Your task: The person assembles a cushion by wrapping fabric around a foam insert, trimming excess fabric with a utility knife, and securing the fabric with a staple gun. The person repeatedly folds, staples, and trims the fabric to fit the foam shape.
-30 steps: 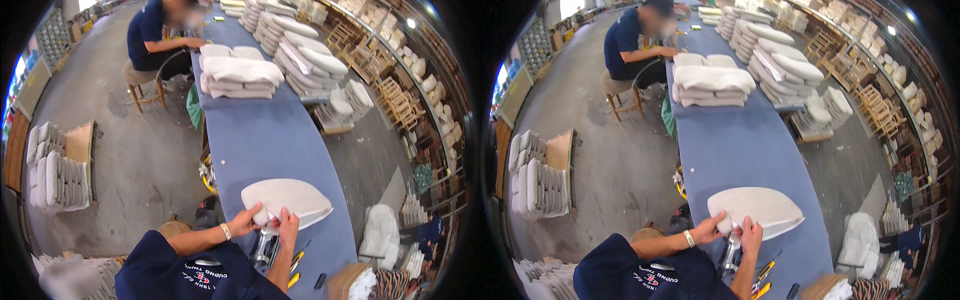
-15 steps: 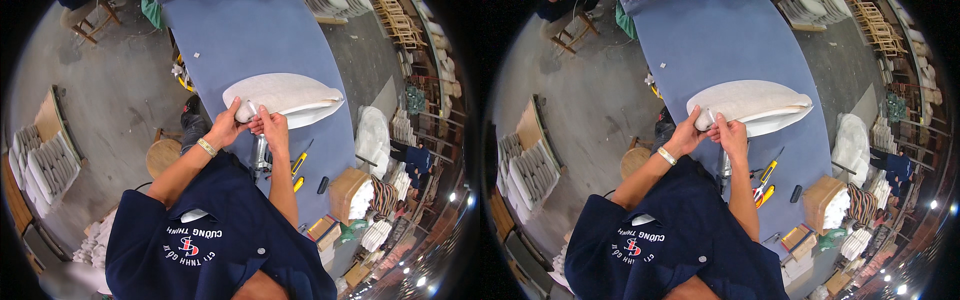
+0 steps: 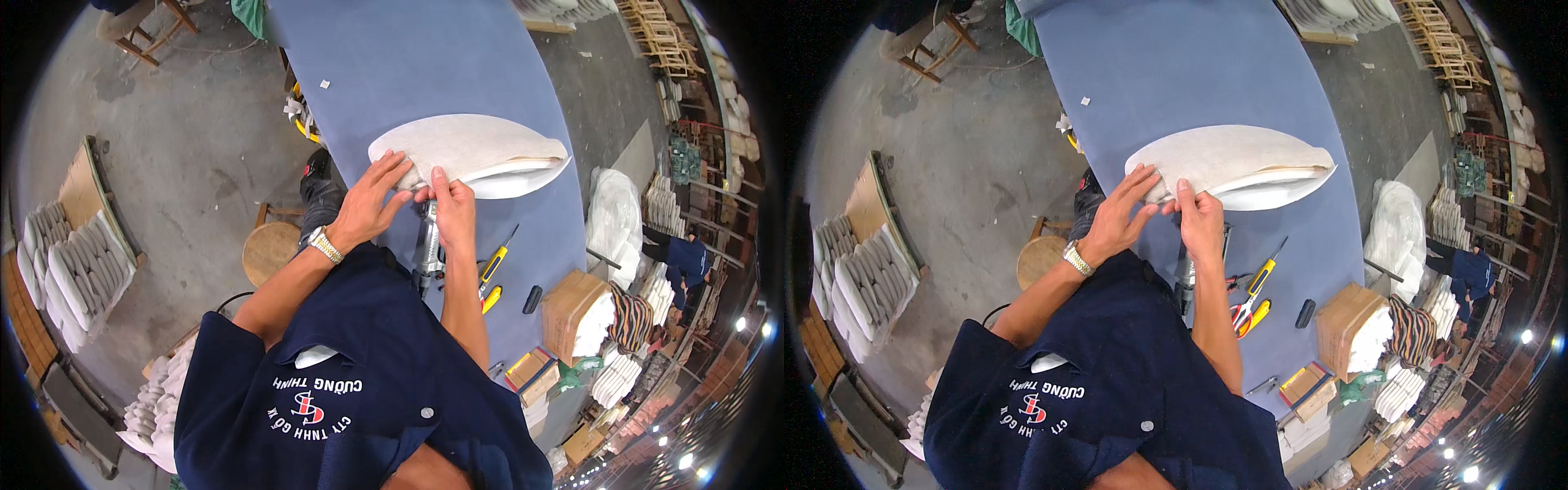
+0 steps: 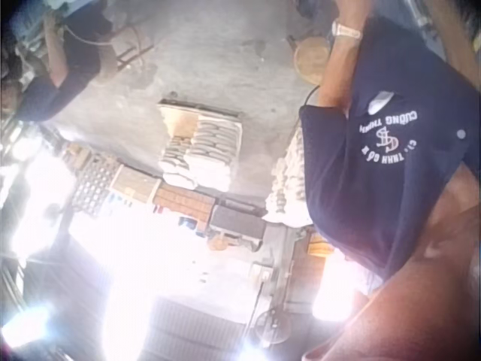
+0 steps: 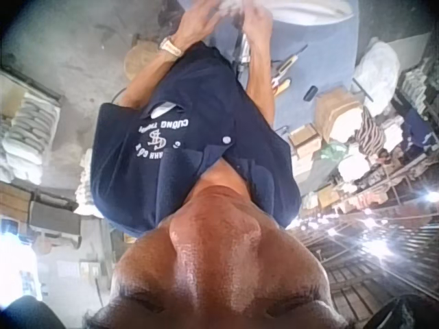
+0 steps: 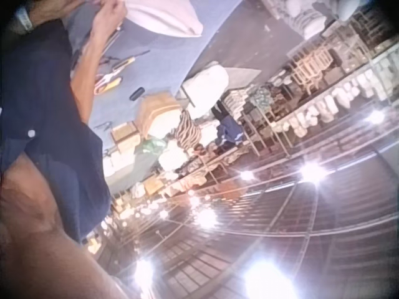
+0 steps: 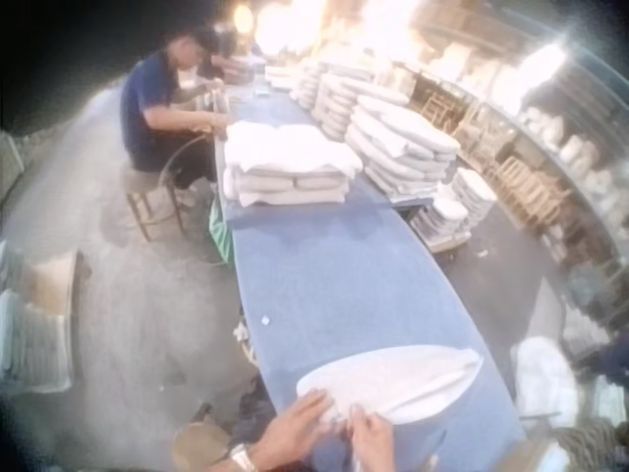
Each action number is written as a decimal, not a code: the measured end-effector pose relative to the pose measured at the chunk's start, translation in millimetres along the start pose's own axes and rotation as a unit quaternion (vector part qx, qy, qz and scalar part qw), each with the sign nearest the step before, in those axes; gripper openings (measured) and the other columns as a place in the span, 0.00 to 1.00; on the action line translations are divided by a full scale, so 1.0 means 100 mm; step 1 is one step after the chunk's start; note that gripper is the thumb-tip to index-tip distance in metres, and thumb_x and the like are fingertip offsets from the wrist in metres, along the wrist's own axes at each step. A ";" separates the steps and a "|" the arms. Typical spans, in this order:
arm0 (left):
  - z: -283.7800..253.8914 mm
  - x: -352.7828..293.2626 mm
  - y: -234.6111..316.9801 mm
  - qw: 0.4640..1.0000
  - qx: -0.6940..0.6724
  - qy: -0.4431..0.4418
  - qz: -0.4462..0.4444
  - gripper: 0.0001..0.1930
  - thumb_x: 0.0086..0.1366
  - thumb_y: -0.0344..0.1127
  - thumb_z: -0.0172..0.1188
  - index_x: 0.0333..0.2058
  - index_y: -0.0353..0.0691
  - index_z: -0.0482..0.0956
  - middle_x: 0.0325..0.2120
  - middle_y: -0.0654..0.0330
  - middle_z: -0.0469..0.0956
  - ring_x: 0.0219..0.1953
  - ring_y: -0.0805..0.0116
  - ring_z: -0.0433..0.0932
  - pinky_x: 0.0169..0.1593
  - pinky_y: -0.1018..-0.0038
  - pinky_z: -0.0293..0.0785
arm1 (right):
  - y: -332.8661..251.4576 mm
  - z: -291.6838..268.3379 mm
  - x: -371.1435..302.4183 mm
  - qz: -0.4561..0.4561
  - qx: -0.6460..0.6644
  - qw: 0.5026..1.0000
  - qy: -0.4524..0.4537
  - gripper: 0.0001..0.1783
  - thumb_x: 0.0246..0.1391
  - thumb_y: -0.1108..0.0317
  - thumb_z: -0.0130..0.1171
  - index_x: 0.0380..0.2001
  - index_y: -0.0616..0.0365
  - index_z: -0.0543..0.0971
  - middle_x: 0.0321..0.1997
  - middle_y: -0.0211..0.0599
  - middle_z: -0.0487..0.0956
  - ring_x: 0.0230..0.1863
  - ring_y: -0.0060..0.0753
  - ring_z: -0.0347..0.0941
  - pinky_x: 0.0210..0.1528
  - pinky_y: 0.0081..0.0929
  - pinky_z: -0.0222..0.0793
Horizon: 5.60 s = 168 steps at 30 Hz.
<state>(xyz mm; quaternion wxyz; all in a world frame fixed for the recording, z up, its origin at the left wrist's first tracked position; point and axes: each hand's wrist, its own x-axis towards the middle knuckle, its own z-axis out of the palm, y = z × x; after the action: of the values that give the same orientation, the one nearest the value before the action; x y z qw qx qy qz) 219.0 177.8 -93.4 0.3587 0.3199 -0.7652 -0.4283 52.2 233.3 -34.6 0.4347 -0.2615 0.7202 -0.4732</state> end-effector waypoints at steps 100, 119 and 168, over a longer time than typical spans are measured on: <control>-0.41 0.65 -0.37 0.957 -0.225 -0.106 -0.149 0.32 0.80 0.46 0.50 0.74 0.34 0.58 0.68 0.45 0.67 0.64 0.53 0.75 0.61 0.61 0.78 | 0.54 0.98 0.50 -0.163 0.226 0.960 -0.033 0.15 0.68 0.56 0.62 0.39 0.59 0.83 0.38 0.37 0.82 0.42 0.29 0.79 0.48 0.35 0.76; -0.29 0.61 -0.28 0.996 -0.010 -0.068 -0.055 0.29 0.68 0.40 0.66 0.66 0.39 0.74 0.61 0.44 0.77 0.63 0.48 0.77 0.65 0.62 0.72 | 1.49 -0.27 -0.36 0.041 -0.232 0.936 0.261 0.35 0.47 0.68 0.73 0.59 0.59 0.71 0.46 0.56 0.82 0.47 0.58 0.81 0.52 0.47 0.76; -0.11 0.27 -0.30 0.976 0.043 -0.209 -0.049 0.58 0.44 0.30 0.81 0.72 0.73 0.62 0.78 0.70 0.50 0.78 0.34 0.45 0.69 0.52 0.76 | 0.53 -0.16 -0.87 -0.004 -0.305 0.952 -0.035 0.08 0.69 0.69 0.58 0.46 0.57 0.82 0.29 0.27 0.76 0.27 0.20 0.68 0.29 0.24 0.64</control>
<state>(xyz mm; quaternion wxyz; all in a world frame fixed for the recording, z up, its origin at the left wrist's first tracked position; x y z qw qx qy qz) 219.1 139.2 -108.5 0.1549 0.2755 -0.8244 -0.4696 82.1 331.1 -47.2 0.3573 -0.4010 0.8134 -0.2233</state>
